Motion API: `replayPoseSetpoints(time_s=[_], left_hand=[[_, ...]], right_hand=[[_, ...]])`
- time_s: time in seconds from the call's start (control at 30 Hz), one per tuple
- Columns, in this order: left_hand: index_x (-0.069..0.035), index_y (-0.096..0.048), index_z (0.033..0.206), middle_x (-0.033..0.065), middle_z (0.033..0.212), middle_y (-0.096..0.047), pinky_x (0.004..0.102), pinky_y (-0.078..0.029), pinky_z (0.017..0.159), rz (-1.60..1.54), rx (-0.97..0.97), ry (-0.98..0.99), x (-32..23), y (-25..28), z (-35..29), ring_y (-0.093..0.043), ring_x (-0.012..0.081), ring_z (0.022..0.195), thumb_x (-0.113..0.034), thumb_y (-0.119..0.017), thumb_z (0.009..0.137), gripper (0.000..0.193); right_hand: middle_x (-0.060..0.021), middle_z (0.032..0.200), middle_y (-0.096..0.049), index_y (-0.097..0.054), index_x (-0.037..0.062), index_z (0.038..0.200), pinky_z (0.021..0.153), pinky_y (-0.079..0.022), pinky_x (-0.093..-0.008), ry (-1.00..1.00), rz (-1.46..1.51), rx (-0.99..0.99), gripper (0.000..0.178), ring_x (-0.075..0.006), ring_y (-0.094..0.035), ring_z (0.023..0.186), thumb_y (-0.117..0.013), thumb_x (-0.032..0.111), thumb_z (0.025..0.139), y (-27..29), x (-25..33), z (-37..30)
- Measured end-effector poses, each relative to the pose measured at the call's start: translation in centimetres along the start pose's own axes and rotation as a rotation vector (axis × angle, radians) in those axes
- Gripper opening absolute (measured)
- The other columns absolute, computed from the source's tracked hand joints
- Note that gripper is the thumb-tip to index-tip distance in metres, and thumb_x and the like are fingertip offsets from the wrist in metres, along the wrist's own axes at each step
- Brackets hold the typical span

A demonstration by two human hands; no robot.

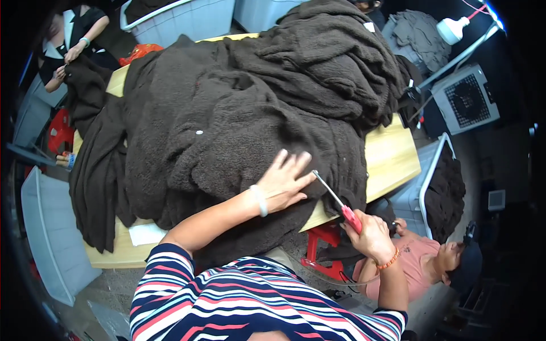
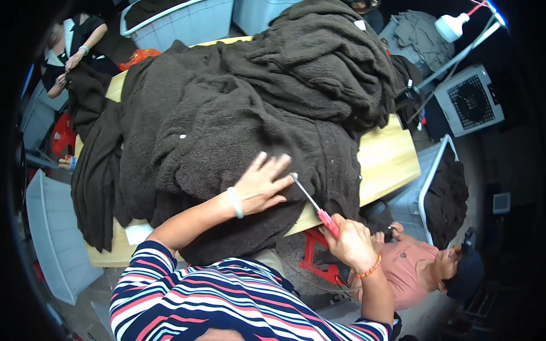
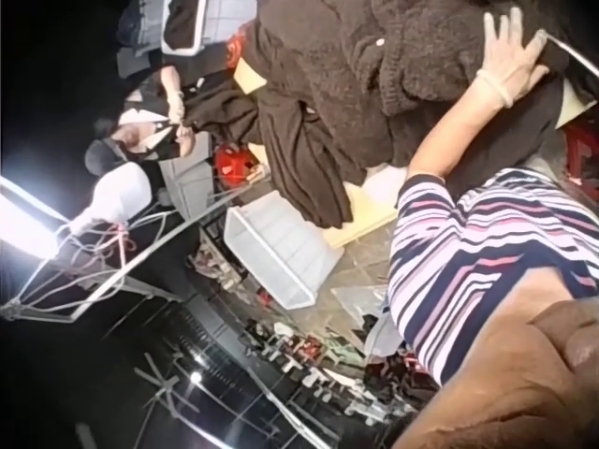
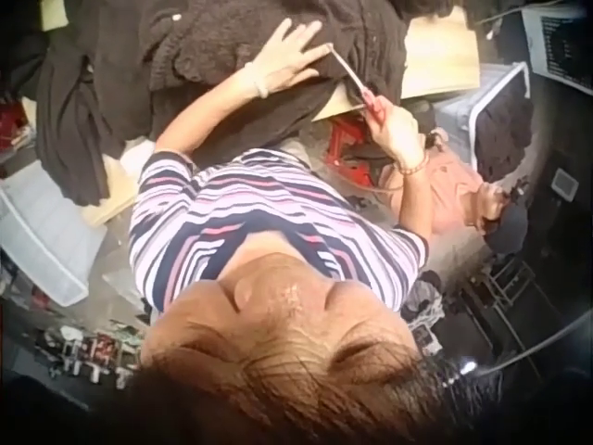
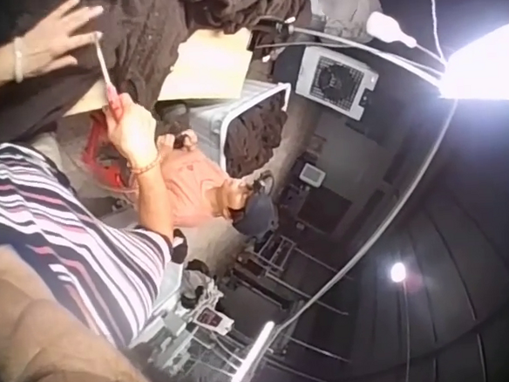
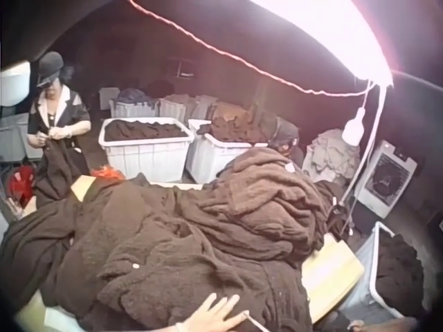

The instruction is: Trimming loose threads and removing small white markers from fabric using a small cutting tool.

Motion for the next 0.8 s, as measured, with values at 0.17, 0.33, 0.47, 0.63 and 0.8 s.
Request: replayPoseSetpoints(time_s=[0.17, 0.33, 0.47, 0.63, 0.8], left_hand=[[-0.008, -0.029, 0.151, 0.0228, 0.152, -0.031, 0.061, -0.023, 0.109, 0.399, -0.197, 0.768, 5.7, 8.5, -7.1, -0.027, 0.043, 0.14, -0.05, -0.082, 0.065, 0.109], [0.0, -0.065, 0.112, 0.0111, 0.098, -0.069, 0.0386, -0.049, 0.088, -0.073, -0.248, 0.757, 7.4, 9.2, -10.0, -0.066, 0.0266, 0.094, -0.014, -0.078, 0.075, 0.042], [0.005, -0.065, 0.11, 0.0134, 0.1, -0.072, 0.0295, -0.051, 0.084, -0.856, -0.413, 0.557, -1.1, 13.1, -4.3, -0.066, 0.016, 0.093, -0.003, -0.073, 0.077, 0.035], [0.005, -0.069, 0.1, 0.0186, 0.096, -0.071, 0.0351, -0.054, 0.075, -0.917, 0.044, 0.075, -9.5, 18.2, -1.0, -0.071, 0.0291, 0.084, -0.002, -0.083, 0.068, 0.035], [0.002, -0.072, 0.086, 0.0173, 0.088, -0.072, 0.0344, -0.055, 0.071, -1.113, 0.078, 0.032, -10.7, 15.4, 1.8, -0.072, 0.0308, 0.078, -0.005, -0.088, 0.063, 0.029]], right_hand=[[-0.0182, 0.077, -0.063, -0.062, 0.0095, 0.097, 0.067, -0.051, -0.0496, 0.07, 0.091, -0.037, 0.021, -0.0396, -0.064, 0.074, -0.068, 0.026, 0.085, -2.4, 0.1, -1.4], [-0.0161, 0.076, -0.064, -0.064, 0.0088, 0.097, 0.068, -0.052, -0.0468, 0.318, 0.117, 0.09, 0.02, -0.0344, -0.065, 0.075, -0.068, 0.022, 0.083, -4.4, 2.8, -0.2], [-0.0159, 0.085, -0.067, -0.063, 0.0086, 0.102, 0.073, -0.053, -0.0443, 0.393, 0.059, 0.315, 0.026, -0.0341, -0.067, 0.084, -0.068, 0.025, 0.083, -6.2, 4.9, 1.0], [-0.0158, 0.139, -0.053, -0.047, 0.0061, 0.142, 0.108, -0.042, -0.0366, 0.633, 1.071, 0.229, 0.051, -0.0282, -0.051, 0.128, -0.055, 0.022, 0.093, -12.5, 0.8, 5.9], [-0.0103, 0.147, -0.046, -0.042, 0.0073, 0.146, 0.114, -0.032, -0.0375, 0.927, 2.066, 0.475, 0.046, -0.0227, -0.041, 0.135, -0.045, 0.018, 0.101, -8.0, -5.3, 8.0]])
Point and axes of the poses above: each hand's wrist, its own z-axis towards the middle knuckle, its own y-axis out of the back of the hand, x = y × z, the point moved 1 cm from there along z, towards the middle knuckle
